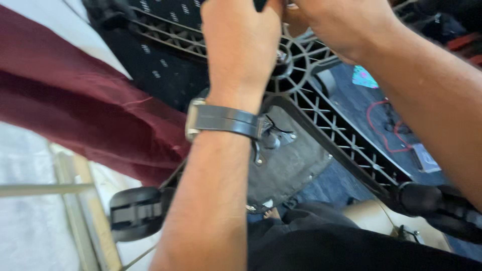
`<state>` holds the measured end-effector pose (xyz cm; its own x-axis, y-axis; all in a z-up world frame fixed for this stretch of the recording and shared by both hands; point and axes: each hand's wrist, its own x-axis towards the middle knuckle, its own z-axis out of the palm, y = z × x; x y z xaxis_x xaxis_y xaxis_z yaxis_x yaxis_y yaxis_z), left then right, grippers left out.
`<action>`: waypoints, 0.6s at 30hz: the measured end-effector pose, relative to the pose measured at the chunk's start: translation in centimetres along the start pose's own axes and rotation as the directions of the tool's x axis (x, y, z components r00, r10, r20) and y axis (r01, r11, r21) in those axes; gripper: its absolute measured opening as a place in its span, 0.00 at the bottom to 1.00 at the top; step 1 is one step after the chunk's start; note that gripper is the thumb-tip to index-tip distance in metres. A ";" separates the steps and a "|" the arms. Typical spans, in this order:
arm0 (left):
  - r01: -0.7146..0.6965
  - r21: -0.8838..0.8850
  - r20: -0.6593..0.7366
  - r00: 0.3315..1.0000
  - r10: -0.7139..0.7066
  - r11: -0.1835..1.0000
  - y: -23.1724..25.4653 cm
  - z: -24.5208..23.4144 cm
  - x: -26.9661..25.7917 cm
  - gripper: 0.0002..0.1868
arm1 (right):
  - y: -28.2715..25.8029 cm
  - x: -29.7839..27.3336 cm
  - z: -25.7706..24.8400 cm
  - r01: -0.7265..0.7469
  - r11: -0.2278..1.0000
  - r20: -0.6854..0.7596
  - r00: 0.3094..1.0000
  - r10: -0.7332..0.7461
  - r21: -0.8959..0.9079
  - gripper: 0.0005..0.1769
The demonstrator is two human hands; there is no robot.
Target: The person uses a screwdriver to tighten a screw on the central column of an overturned office chair base. The chair remains upside down on a protective mat while the person works on the central mechanism.
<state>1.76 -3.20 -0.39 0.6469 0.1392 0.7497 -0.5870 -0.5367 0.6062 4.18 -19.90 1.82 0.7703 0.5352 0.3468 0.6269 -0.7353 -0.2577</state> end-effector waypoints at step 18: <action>0.179 -0.159 0.149 0.977 -0.155 0.971 4.7 -1.1 -4.4 0.21 | -7.6 -5.8 0.0 0.037 0.587 -0.277 0.904 0.325 0.809 0.05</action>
<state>-4.37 -5.46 -0.51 0.7955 0.0953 0.5984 -0.5315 -0.3643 0.7647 -5.02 -17.36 1.75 0.8678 0.1298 0.4796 0.4909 -0.0759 -0.8679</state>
